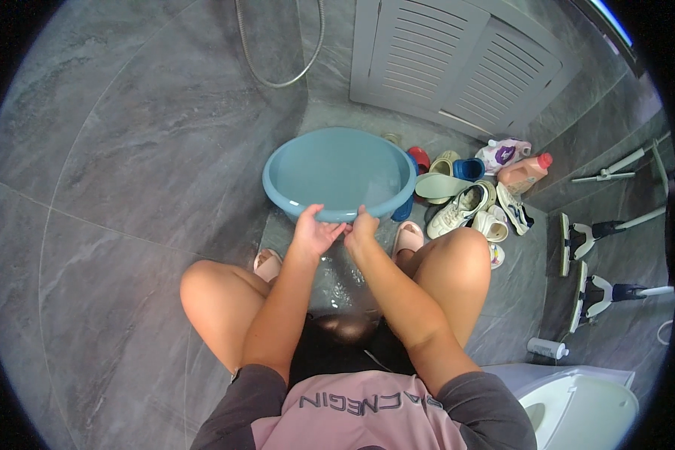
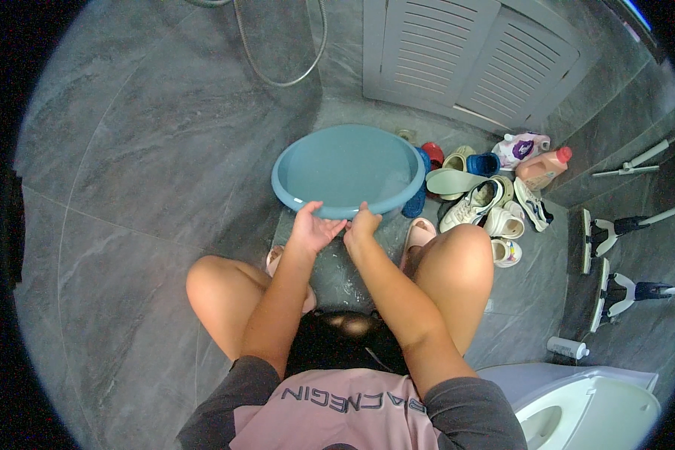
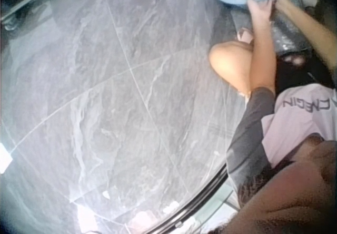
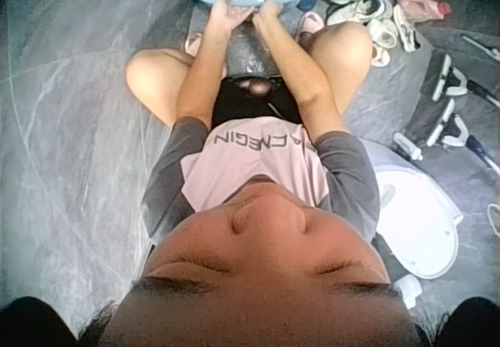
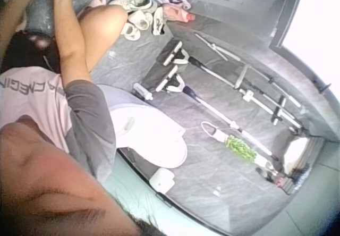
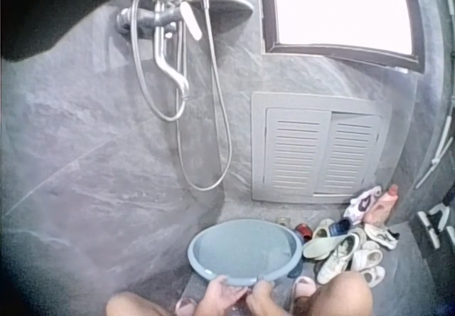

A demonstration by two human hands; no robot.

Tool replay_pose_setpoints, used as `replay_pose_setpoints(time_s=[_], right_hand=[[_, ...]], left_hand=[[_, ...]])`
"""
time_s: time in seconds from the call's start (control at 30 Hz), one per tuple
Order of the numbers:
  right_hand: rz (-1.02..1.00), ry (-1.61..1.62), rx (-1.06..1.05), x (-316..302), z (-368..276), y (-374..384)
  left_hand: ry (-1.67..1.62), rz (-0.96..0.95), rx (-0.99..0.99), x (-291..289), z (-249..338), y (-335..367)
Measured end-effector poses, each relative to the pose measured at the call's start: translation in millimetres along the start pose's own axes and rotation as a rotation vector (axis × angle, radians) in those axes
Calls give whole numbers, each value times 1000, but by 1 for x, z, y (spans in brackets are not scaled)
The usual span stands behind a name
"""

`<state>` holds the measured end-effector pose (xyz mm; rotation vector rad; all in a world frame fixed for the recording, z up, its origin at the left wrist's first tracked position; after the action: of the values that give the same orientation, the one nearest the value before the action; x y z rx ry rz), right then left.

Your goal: The person washes several pairs of shoes, including sneakers and foam clogs, by hand in a basin of water using soap and rinsing them under a stream of water.

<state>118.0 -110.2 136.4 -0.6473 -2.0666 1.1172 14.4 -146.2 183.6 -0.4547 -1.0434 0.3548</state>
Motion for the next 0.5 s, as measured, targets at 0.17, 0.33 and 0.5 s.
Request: replay_pose_setpoints(time_s=[0.17,0.33,0.5], right_hand=[[-50,-64,41,-3,1,5],[-170,-88,56,-2,-7,12],[-170,-117,48,3,-15,7]], left_hand=[[1,46,-45,-3,2,4],[14,-40,0,2,4,7],[9,-70,17,9,8,5]])
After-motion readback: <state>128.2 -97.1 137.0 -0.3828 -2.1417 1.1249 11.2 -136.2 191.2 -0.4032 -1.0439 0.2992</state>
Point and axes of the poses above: each hand's wrist, its own y-axis towards the middle knuckle, its own x-axis out of the palm, z = x × y, the point moved 2 cm from there along y, towards the middle knuckle, and after that the axes turned 14 degrees about x, right-handed, at the moved point
